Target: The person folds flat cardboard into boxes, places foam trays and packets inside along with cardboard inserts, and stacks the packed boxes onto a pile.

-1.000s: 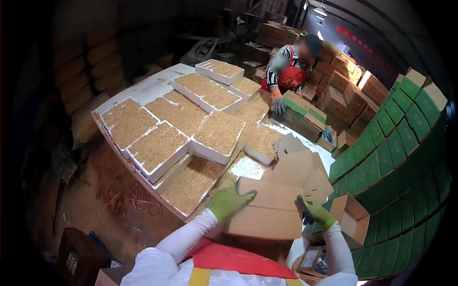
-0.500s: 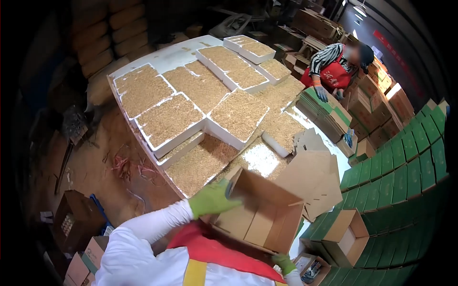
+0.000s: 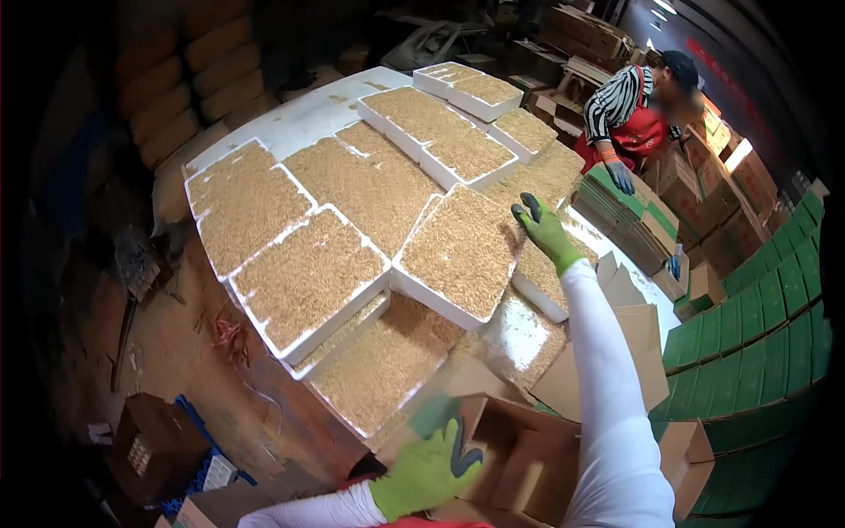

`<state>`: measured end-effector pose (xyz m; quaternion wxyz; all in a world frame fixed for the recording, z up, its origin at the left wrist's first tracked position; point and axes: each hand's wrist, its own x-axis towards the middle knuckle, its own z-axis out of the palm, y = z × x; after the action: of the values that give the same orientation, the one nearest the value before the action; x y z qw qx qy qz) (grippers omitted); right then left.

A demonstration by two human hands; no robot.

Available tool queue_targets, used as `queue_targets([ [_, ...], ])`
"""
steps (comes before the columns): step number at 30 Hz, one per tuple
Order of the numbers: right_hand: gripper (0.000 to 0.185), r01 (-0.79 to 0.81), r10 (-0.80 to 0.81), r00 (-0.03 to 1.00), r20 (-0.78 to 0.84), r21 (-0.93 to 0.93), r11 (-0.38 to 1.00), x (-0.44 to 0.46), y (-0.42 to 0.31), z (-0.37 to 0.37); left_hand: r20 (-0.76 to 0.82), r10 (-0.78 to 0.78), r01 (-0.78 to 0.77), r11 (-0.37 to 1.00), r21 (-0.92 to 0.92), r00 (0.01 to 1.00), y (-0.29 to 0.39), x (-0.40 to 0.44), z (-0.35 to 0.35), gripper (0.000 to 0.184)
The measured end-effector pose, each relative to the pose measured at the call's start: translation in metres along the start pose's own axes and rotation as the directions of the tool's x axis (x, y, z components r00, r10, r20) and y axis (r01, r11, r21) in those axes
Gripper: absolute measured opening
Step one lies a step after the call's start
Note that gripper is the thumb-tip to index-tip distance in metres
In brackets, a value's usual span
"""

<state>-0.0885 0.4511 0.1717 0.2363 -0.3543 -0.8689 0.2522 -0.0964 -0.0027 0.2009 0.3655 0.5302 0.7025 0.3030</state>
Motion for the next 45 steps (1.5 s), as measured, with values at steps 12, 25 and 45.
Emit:
queue_targets([
  [12, 0.048, -0.076, -0.034, 0.925, 0.377, 0.271, 0.96, -0.095, 0.018, 0.004, -0.118, 0.19, -0.182, 0.98, 0.076, 0.975, -0.028, 0.005, 0.004, 0.076],
  [25, 0.053, -0.4, 0.671, 0.726, 0.152, 0.887, 0.231, -0.349, -0.153, -0.176, -0.082, 0.424, -0.4, 0.891, 0.216, 0.902, -0.03, 0.02, -0.001, 0.07],
  [45, 0.053, -0.69, 0.821, 0.57, 0.024, 0.556, 0.462, -0.471, -0.23, -0.13, 0.082, 0.301, -0.295, 0.952, -0.081, 0.95, -0.041, 0.049, -0.015, 0.054],
])
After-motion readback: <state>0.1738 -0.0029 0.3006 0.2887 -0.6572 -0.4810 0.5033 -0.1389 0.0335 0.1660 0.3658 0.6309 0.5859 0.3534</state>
